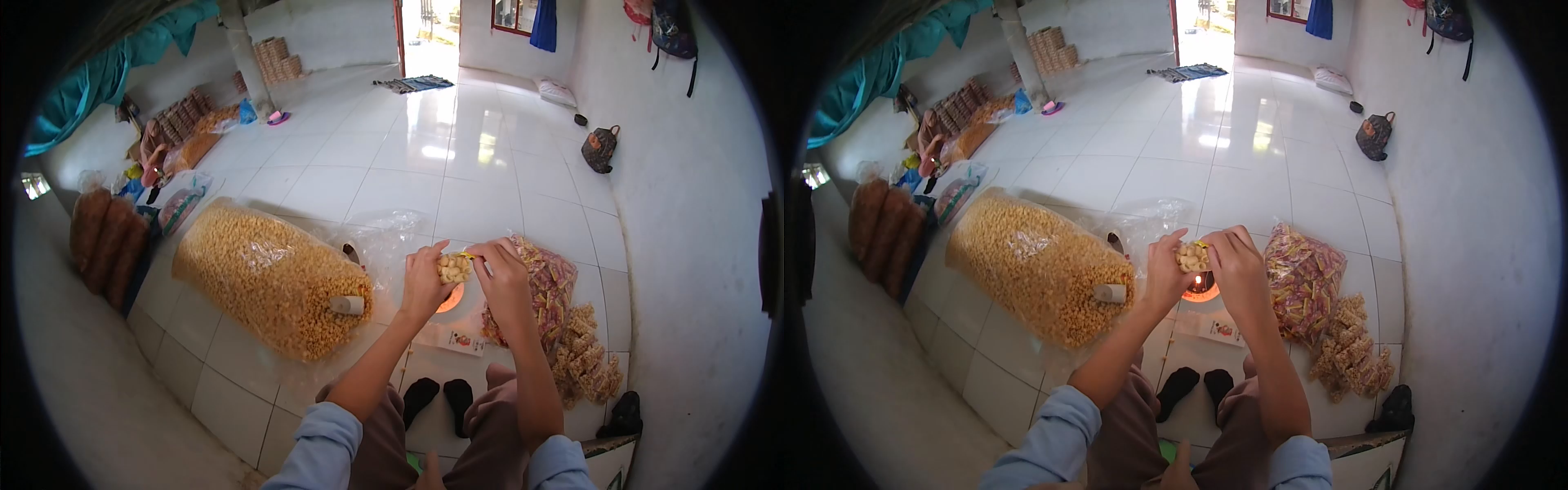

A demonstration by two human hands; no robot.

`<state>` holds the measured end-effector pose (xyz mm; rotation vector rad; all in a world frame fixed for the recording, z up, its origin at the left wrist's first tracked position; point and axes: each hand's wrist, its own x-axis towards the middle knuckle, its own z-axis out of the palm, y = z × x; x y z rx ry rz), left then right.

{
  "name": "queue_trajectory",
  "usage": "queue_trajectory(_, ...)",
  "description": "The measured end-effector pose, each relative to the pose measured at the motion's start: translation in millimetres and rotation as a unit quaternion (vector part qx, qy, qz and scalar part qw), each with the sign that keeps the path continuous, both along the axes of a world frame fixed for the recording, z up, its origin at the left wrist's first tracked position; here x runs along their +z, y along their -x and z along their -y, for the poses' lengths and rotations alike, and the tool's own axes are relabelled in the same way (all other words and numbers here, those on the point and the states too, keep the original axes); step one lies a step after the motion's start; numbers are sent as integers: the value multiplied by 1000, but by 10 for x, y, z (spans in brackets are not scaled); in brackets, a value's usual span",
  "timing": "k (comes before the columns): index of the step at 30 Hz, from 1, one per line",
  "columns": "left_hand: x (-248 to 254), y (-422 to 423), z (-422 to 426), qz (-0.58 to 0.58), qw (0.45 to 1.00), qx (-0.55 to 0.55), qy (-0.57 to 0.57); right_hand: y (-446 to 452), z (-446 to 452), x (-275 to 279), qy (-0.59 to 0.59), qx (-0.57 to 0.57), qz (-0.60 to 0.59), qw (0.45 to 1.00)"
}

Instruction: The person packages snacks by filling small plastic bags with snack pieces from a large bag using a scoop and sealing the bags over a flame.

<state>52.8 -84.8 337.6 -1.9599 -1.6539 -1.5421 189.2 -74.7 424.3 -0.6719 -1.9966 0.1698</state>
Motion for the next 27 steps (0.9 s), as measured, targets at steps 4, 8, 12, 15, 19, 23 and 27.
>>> queue_trajectory(4,-30,-31,-10,2,1000,-6,-22,58,-40,-18,-6,0,37,999)
queue_trajectory(8,-57,-18,-1,10,999,-33,-30,52,-86,-52,-56,-48,99,992)
queue_trajectory(12,-83,-29,17,30,999,-43,-14,95,-60,-40,-60,-30,110,992)
queue_trajectory(15,-62,-49,41,7,998,-28,-48,101,-64,-29,-11,-29,138,990)
queue_trajectory(19,-81,-82,43,4,999,-24,-31,47,-169,-169,24,9,121,992)
queue_trajectory(23,-70,-95,31,115,989,-31,83,21,-178,-131,121,40,27,991)
queue_trajectory(27,-112,-92,-36,189,972,-99,98,-21,-190,-64,129,82,81,985)
